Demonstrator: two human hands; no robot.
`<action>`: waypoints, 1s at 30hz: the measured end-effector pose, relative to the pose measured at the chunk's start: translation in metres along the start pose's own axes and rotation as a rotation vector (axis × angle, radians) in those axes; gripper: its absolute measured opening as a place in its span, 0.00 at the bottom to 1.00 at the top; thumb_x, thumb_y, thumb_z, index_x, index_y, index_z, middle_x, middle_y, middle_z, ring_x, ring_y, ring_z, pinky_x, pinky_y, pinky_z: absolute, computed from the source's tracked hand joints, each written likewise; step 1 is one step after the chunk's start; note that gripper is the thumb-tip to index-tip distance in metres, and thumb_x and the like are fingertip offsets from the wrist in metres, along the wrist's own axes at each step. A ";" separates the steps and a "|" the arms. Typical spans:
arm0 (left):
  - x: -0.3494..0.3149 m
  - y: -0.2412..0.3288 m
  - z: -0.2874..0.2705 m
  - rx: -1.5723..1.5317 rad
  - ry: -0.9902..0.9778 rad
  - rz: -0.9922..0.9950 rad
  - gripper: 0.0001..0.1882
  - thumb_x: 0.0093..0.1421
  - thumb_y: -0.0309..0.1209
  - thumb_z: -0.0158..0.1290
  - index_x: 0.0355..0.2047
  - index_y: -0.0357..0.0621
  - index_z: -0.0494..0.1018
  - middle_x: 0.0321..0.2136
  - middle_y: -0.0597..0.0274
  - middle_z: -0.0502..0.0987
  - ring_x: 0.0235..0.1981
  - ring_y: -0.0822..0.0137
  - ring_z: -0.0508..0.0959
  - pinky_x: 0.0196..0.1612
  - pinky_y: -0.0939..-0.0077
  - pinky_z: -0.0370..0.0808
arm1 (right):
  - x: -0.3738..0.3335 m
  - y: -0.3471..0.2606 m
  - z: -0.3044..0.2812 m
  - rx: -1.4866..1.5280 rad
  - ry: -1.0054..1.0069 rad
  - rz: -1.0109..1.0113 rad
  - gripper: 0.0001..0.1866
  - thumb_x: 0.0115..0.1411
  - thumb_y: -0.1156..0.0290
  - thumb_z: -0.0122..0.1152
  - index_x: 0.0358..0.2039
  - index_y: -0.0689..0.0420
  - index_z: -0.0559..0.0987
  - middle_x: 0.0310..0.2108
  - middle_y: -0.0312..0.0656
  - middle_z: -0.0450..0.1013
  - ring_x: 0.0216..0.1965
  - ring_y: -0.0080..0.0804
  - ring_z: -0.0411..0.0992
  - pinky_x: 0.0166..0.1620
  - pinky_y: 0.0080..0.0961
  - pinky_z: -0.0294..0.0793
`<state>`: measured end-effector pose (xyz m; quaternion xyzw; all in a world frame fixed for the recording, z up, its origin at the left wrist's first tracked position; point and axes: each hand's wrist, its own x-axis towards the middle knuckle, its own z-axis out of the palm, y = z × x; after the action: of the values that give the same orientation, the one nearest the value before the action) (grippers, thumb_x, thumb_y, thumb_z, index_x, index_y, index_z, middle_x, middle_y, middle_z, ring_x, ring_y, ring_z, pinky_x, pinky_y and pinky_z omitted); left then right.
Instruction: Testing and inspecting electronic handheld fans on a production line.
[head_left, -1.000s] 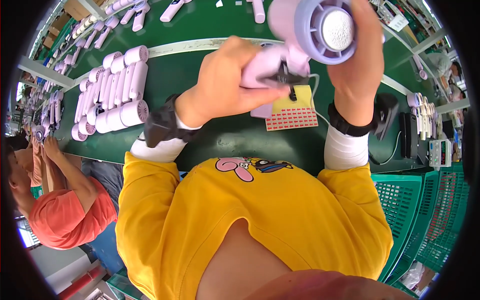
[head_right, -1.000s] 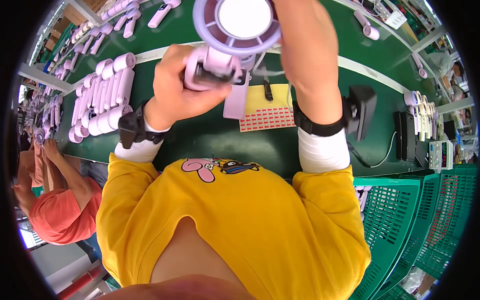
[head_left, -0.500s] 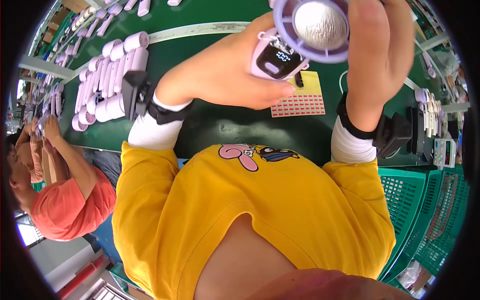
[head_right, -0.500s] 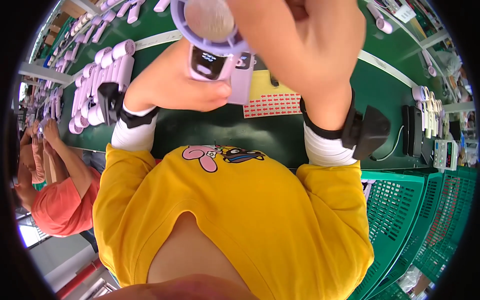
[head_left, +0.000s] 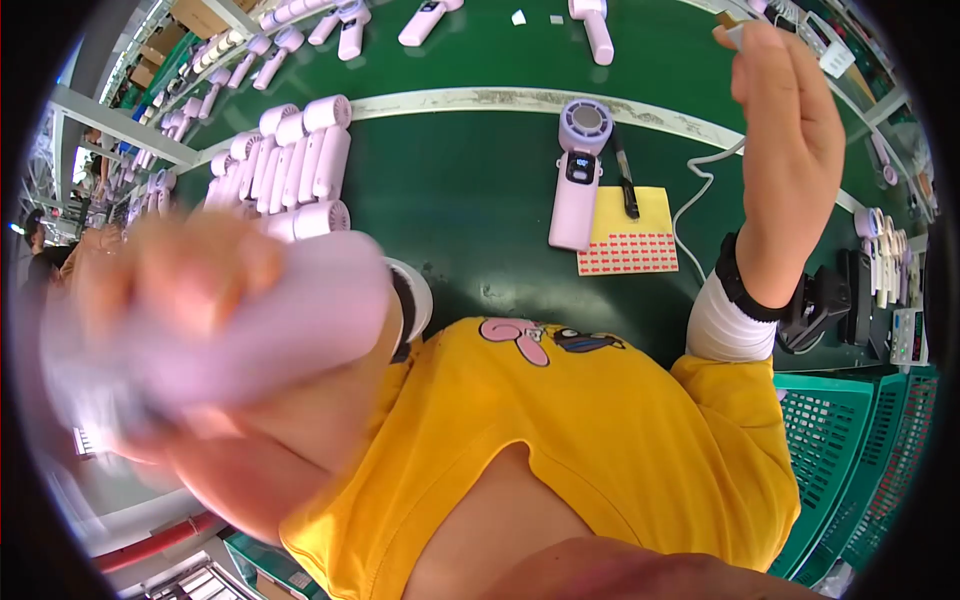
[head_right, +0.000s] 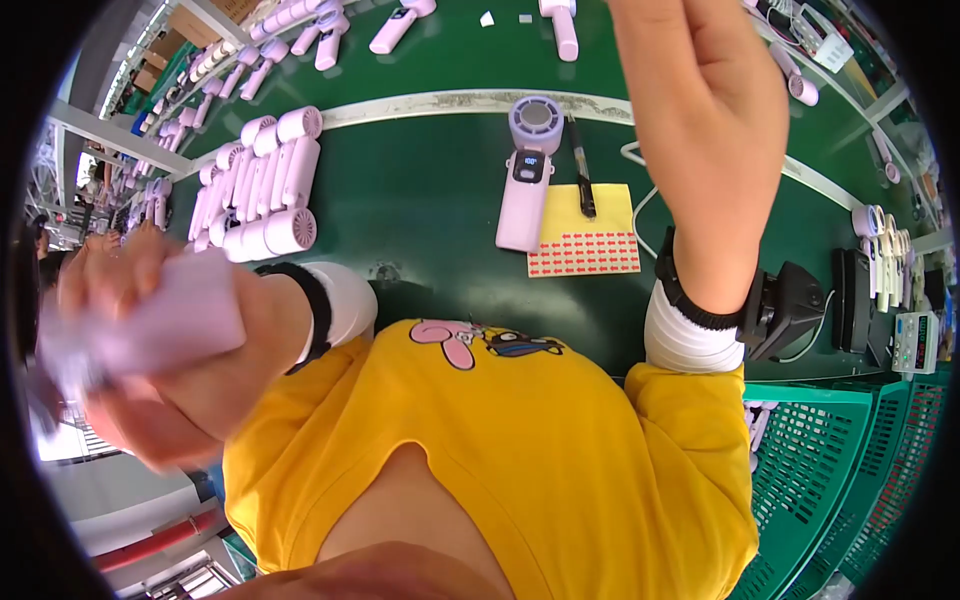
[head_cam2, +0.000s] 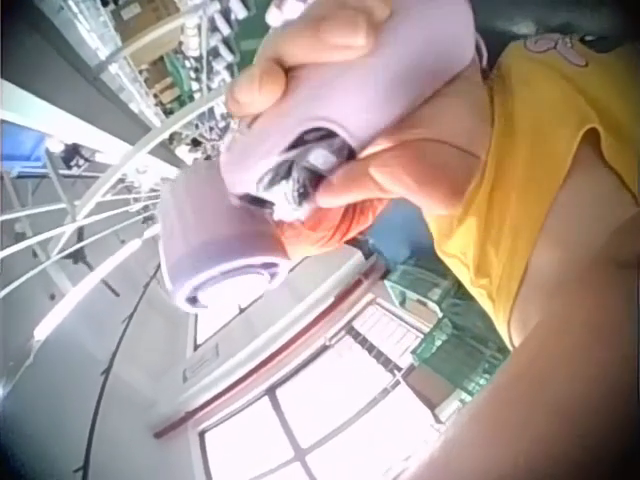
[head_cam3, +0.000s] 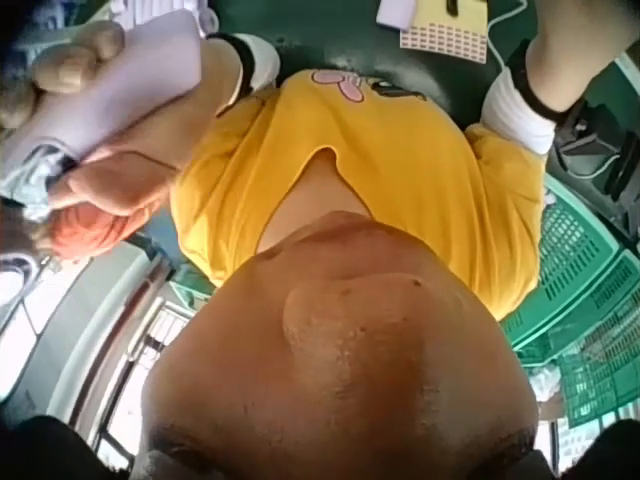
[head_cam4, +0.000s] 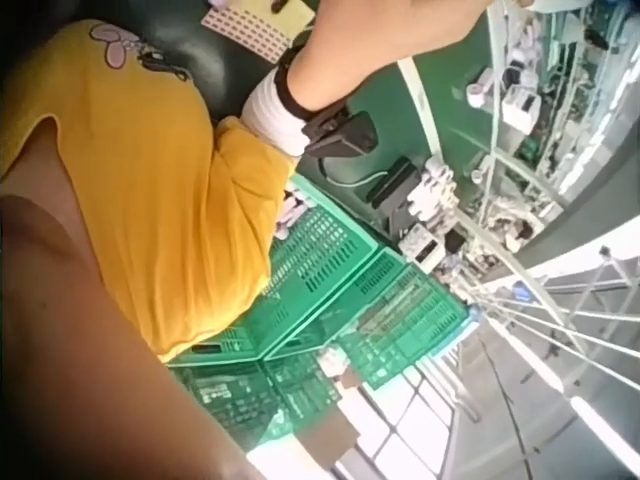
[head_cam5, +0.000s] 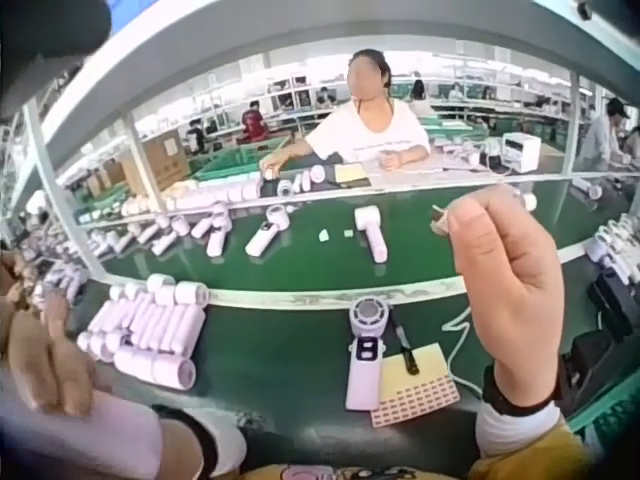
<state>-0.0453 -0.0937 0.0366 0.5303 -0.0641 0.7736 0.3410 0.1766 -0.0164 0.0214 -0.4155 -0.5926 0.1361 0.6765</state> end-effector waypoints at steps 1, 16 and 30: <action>0.000 -0.002 0.006 0.050 0.031 -0.060 0.22 0.41 0.29 0.52 0.36 0.38 0.57 0.30 0.62 0.61 0.28 0.70 0.64 0.36 0.77 0.64 | 0.001 0.002 -0.001 0.002 0.013 -0.007 0.10 0.58 0.69 0.49 0.32 0.63 0.74 0.21 0.30 0.63 0.23 0.13 0.56 0.27 0.09 0.53; 0.021 -0.032 -0.014 0.217 -0.003 -0.334 0.21 0.55 0.31 0.41 0.44 0.27 0.53 0.42 0.42 0.63 0.33 0.54 0.70 0.30 0.71 0.72 | -0.002 0.002 0.002 -0.007 -0.282 -0.018 0.08 0.56 0.69 0.53 0.26 0.61 0.72 0.15 0.28 0.61 0.19 0.13 0.56 0.21 0.13 0.56; 0.013 -0.080 -0.031 -0.355 -0.198 -1.222 0.18 0.56 0.31 0.38 0.44 0.32 0.55 0.28 0.46 0.71 0.18 0.57 0.75 0.17 0.73 0.72 | -0.009 -0.004 -0.001 0.207 -0.722 0.042 0.11 0.57 0.68 0.50 0.21 0.60 0.70 0.15 0.33 0.61 0.17 0.18 0.55 0.20 0.18 0.56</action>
<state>-0.0241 -0.0127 0.0141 0.4756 0.0913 0.3649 0.7952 0.1742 -0.0257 0.0177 -0.2824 -0.7674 0.3469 0.4593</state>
